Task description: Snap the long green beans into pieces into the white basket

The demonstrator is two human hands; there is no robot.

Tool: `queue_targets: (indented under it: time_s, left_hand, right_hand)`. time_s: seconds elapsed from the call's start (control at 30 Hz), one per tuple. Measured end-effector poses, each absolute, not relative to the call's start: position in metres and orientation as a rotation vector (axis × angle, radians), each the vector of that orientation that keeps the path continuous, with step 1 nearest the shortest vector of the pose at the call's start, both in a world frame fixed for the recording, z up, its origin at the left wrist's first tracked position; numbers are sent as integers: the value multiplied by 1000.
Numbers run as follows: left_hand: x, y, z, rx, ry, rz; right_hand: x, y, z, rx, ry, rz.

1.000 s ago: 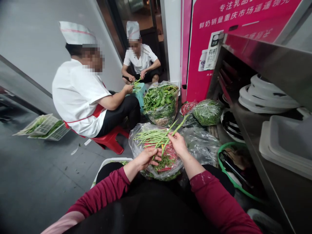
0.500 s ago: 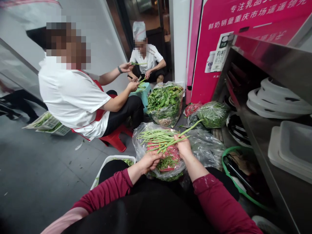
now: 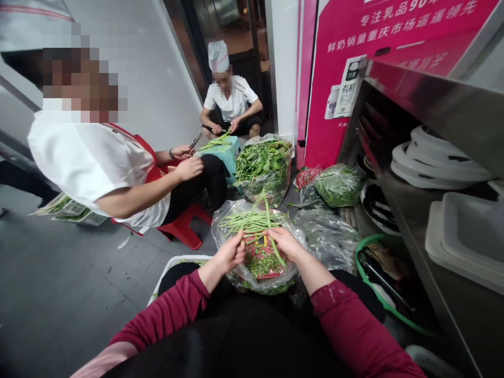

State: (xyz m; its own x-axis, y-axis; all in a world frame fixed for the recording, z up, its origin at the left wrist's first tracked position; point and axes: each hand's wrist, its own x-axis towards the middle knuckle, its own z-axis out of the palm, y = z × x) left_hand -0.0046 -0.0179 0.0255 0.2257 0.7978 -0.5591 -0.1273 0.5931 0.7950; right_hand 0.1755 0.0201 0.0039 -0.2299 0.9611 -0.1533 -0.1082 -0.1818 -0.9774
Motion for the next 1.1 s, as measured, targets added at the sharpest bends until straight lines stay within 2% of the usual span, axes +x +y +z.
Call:
queue_targets:
  time_s: [0.13,0.43,0.77,0.97,1.1]
  left_hand:
    - [-12,5,52,790,1194,981]
    - [-8,39,64,1123,1220,1015]
    - [-32,45,70,1311,1450,1286]
    - [-16,8,83,1521,1521,1288]
    - [9,-26,90,1637,1496,1191]
  right_hand:
    - [172,9,8,-896,-1029,2078]
    - [168,-5,20,-835,-1149,2398]
    - [178,-3,19,-814,-1127,2349]
    - [166,7,-1,-1200,-804,1892]
    - [166,19,-15,-1227,-633,1740]
